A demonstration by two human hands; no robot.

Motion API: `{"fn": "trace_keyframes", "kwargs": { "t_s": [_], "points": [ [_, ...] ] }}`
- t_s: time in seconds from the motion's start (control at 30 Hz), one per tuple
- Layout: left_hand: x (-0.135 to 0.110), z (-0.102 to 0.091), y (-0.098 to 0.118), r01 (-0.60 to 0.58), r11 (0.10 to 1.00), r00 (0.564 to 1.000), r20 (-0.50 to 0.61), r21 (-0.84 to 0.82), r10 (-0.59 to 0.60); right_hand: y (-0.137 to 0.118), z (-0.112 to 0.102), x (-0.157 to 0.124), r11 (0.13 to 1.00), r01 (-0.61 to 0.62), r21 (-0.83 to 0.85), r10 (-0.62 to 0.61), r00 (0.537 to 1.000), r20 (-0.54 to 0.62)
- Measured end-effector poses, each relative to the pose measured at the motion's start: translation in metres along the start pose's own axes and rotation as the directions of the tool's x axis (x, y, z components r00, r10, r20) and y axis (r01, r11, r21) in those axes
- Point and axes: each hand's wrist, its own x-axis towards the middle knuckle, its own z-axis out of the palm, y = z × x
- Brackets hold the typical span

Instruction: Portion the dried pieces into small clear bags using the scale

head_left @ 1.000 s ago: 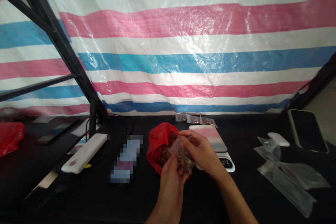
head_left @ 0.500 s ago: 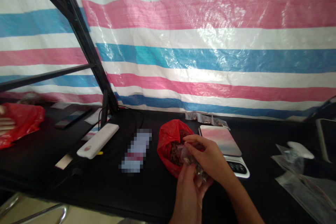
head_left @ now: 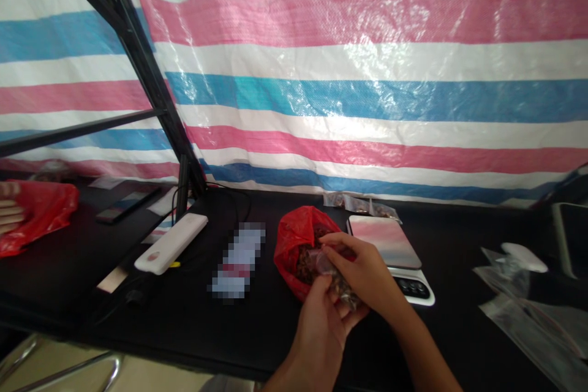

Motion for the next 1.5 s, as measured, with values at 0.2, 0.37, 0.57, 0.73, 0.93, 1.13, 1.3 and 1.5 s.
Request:
{"fn": "trace_keyframes", "kwargs": {
  "t_s": [0.2, 0.37, 0.57, 0.73, 0.93, 1.13, 1.3, 1.5],
  "points": [
    [0.009, -0.011, -0.004, -0.008, 0.998, 0.997, 0.075, 0.066, 0.003, 0.005, -0.006, -0.001, 0.998, -0.009, 0.056, 0.009, 1.0, 0.0],
    [0.011, -0.013, -0.007, -0.051, 0.996, 0.99, 0.136, 0.073, 0.041, 0.004, -0.009, -0.002, 0.991, -0.009, 0.13, 0.009, 1.0, -0.003],
    [0.005, -0.006, -0.006, -0.048, 0.994, 0.996, 0.078, 0.102, 0.04, 0.0, -0.007, -0.005, 0.998, 0.044, 0.048, -0.042, 0.998, -0.037],
    [0.015, -0.013, -0.014, -0.102, 0.982, 0.991, 0.1, 0.161, 0.086, 0.002, -0.002, -0.004, 0.998, 0.059, -0.004, -0.059, 0.996, -0.072],
    [0.026, -0.018, -0.016, -0.176, 0.942, 0.978, 0.162, 0.287, 0.133, 0.004, -0.005, -0.001, 0.993, 0.081, 0.089, -0.07, 0.991, -0.117],
    [0.008, -0.014, -0.012, -0.493, 0.775, 0.87, 0.216, 0.396, 0.443, -0.001, -0.03, -0.003, 0.94, 0.112, 0.322, -0.101, 0.994, -0.051],
    [-0.002, -0.011, -0.005, -0.738, 0.405, 0.637, 0.358, 0.54, 0.683, -0.006, -0.041, -0.007, 0.938, 0.076, 0.338, -0.067, 0.997, -0.04],
    [0.006, -0.015, 0.002, -0.714, 0.211, 0.566, 0.373, 0.668, 0.735, 0.011, -0.059, 0.0, 0.957, 0.136, 0.255, -0.006, 0.89, -0.456]
  ]
}}
